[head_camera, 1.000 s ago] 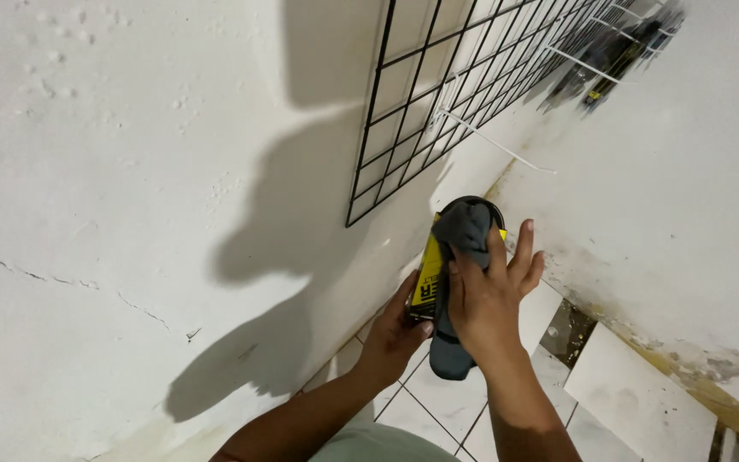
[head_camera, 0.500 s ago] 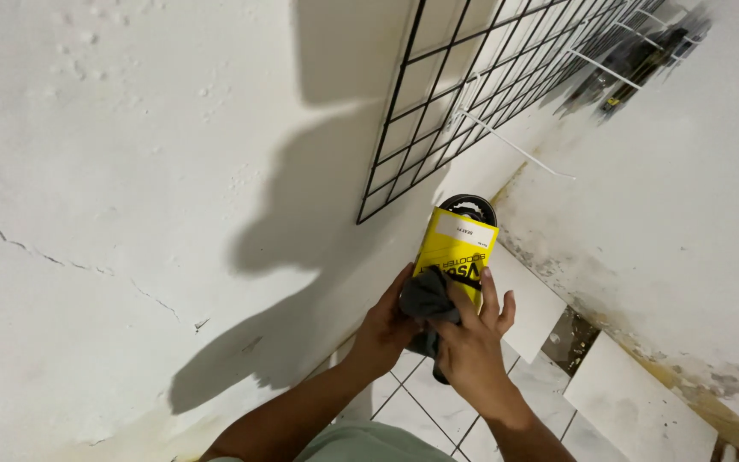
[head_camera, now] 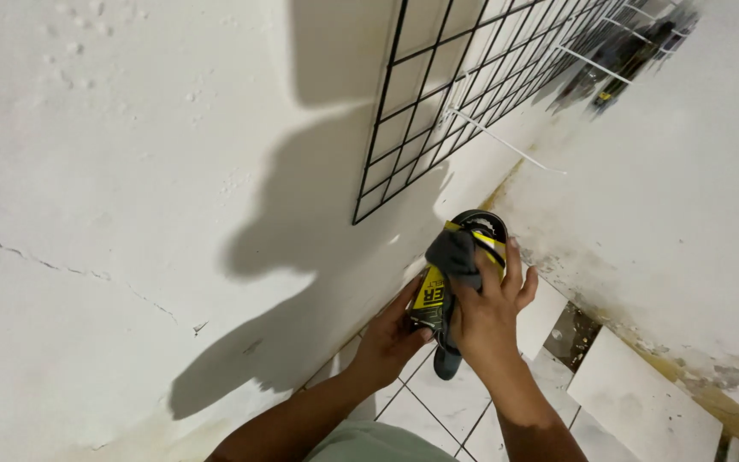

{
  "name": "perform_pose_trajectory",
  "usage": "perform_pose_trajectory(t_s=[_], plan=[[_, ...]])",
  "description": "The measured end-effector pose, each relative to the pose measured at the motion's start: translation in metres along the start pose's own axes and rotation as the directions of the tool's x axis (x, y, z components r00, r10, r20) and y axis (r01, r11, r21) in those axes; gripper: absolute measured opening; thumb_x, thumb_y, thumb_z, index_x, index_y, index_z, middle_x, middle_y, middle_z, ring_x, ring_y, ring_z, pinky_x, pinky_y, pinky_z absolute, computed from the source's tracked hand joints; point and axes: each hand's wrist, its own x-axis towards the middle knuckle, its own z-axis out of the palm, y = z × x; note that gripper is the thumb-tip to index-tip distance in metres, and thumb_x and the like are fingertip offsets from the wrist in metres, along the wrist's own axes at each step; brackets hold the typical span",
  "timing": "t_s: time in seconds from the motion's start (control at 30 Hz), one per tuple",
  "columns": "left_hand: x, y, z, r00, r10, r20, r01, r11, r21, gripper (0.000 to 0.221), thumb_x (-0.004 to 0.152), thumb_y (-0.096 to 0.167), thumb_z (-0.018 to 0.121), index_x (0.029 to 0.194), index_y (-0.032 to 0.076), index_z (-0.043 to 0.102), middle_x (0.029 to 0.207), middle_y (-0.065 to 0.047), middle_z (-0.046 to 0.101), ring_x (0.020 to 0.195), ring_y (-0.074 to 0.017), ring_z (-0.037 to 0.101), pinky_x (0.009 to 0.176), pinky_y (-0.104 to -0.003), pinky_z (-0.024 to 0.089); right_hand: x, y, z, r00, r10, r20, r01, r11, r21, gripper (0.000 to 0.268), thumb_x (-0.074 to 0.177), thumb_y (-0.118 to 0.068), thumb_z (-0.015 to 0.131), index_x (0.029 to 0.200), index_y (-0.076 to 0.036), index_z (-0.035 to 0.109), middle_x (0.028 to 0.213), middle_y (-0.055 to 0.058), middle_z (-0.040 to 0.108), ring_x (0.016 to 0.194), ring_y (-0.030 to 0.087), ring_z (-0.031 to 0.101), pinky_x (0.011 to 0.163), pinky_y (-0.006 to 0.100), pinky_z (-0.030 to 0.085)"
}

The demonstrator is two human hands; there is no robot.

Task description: Wiping dust off of packaged scooter belts and hanging them on a display rack.

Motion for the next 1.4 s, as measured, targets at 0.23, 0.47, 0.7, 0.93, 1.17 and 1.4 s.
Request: perform_pose_trajectory(t_s=[0.23, 0.47, 0.7, 0.93, 1.17, 1.4], plan=[[0.002, -0.018, -0.021, 0.990, 0.083, -0.110, -0.067, 0.987, 0.146, 0.084, 0.083, -0.018, 0.056, 0.160, 0.004, 0.028, 0.152, -0.016, 0.052, 0.127, -0.0241, 0.059, 0.104, -0.032, 0.051, -0.048, -0.018, 0.013, 0.987, -0.090, 0.131, 0.075, 0.991, 0.113, 0.020, 0.072, -0.010, 0.068, 0.090, -0.009, 0.077, 0.143, 0.015, 0.048, 0.150, 0.047, 0.018, 0.115, 0.074, 0.004], [0.005, -0.014, -0.010, 0.997, 0.059, -0.044, -0.055, 0.994, 0.091, 0.080, 0.092, -0.008, 0.060, 0.162, 0.004, 0.022, 0.141, -0.018, 0.059, 0.110, -0.0213, 0.063, 0.094, -0.032, 0.054, -0.021, 0.002, -0.002, 0.997, -0.079, -0.023, 0.079, 0.997, 0.022, 0.026, 0.077, -0.011, 0.067, 0.101, -0.010, 0.079, 0.140, 0.016, 0.051, 0.153, 0.048, 0.019, 0.117, 0.068, 0.005], [0.014, -0.024, -0.005, 0.997, 0.079, -0.009, -0.078, 0.995, 0.061, 0.075, 0.096, -0.002, 0.060, 0.159, -0.001, 0.021, 0.156, -0.021, 0.043, 0.126, -0.0248, 0.058, 0.103, -0.034, 0.052, 0.000, 0.014, -0.007, 0.995, 0.019, -0.099, -0.022, 0.999, -0.033, 0.032, 0.079, -0.004, 0.070, 0.110, -0.008, 0.077, 0.141, 0.019, 0.052, 0.153, 0.048, 0.021, 0.116, 0.067, 0.007], [0.035, -0.052, -0.022, 0.962, 0.239, -0.131, -0.249, 0.966, -0.066, 0.079, 0.092, -0.014, 0.064, 0.161, 0.003, 0.029, 0.153, -0.021, 0.049, 0.129, -0.0317, 0.058, 0.103, -0.045, 0.055, -0.057, -0.001, 0.021, 0.994, -0.036, -0.100, 0.043, 0.997, 0.069, 0.021, 0.091, -0.008, 0.054, 0.079, -0.018, 0.069, 0.128, 0.010, 0.058, 0.152, 0.052, 0.028, 0.115, 0.068, 0.013], [0.040, -0.055, -0.004, 0.998, 0.043, -0.054, -0.049, 0.991, -0.121, 0.079, 0.092, -0.008, 0.069, 0.161, 0.003, 0.032, 0.133, -0.023, 0.063, 0.111, -0.0255, 0.067, 0.093, -0.043, 0.062, -0.026, 0.068, 0.004, 0.967, 0.051, -0.250, -0.080, 0.991, -0.108, 0.020, 0.087, -0.010, 0.058, 0.097, -0.017, 0.074, 0.138, 0.016, 0.055, 0.154, 0.055, 0.023, 0.114, 0.069, 0.015], [0.062, -0.047, 0.012, 0.999, -0.031, -0.040, 0.023, 0.981, -0.195, 0.079, 0.096, 0.002, 0.067, 0.163, 0.003, 0.025, 0.125, -0.021, 0.063, 0.108, -0.0243, 0.066, 0.095, -0.046, 0.061, -0.033, 0.058, 0.007, 0.959, 0.086, -0.269, -0.126, 0.983, -0.136, 0.021, 0.091, -0.011, 0.057, 0.094, -0.018, 0.076, 0.135, 0.015, 0.058, 0.152, 0.053, 0.027, 0.114, 0.066, 0.018]])
